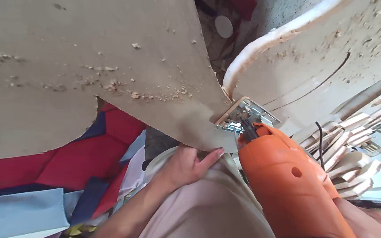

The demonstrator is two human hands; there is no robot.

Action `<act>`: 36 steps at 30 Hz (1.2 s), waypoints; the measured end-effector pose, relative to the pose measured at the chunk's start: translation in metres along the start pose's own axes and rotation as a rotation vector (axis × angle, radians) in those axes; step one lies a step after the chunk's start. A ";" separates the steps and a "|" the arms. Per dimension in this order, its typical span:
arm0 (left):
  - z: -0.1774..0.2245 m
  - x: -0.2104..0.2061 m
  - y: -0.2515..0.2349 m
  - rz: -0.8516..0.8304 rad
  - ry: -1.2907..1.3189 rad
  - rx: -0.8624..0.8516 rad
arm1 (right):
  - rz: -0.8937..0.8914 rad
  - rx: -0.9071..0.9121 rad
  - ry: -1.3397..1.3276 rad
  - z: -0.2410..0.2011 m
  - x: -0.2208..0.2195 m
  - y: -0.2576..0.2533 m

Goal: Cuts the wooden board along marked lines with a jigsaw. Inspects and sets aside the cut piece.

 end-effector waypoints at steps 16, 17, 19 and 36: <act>-0.001 0.005 -0.001 -0.066 0.000 -0.005 | 0.178 -0.132 -0.123 -0.018 -0.035 0.000; -0.002 0.006 -0.001 -0.082 0.004 0.005 | 0.189 -0.151 -0.120 -0.021 -0.039 0.000; -0.002 0.006 -0.001 -0.112 -0.005 0.027 | 0.243 -0.185 -0.129 -0.025 -0.045 0.000; 0.014 0.010 0.005 -0.177 -0.069 0.155 | 0.425 -0.142 -0.209 -0.025 -0.031 -0.027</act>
Point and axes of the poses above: each hand's wrist, its own y-axis away from the middle knuckle, its own x-axis out of the back of the hand, z = x × y, the point moved 6 cm from there along -y, towards the middle knuckle, and after that the axes turned 14 degrees about x, right-handed, at the moved point
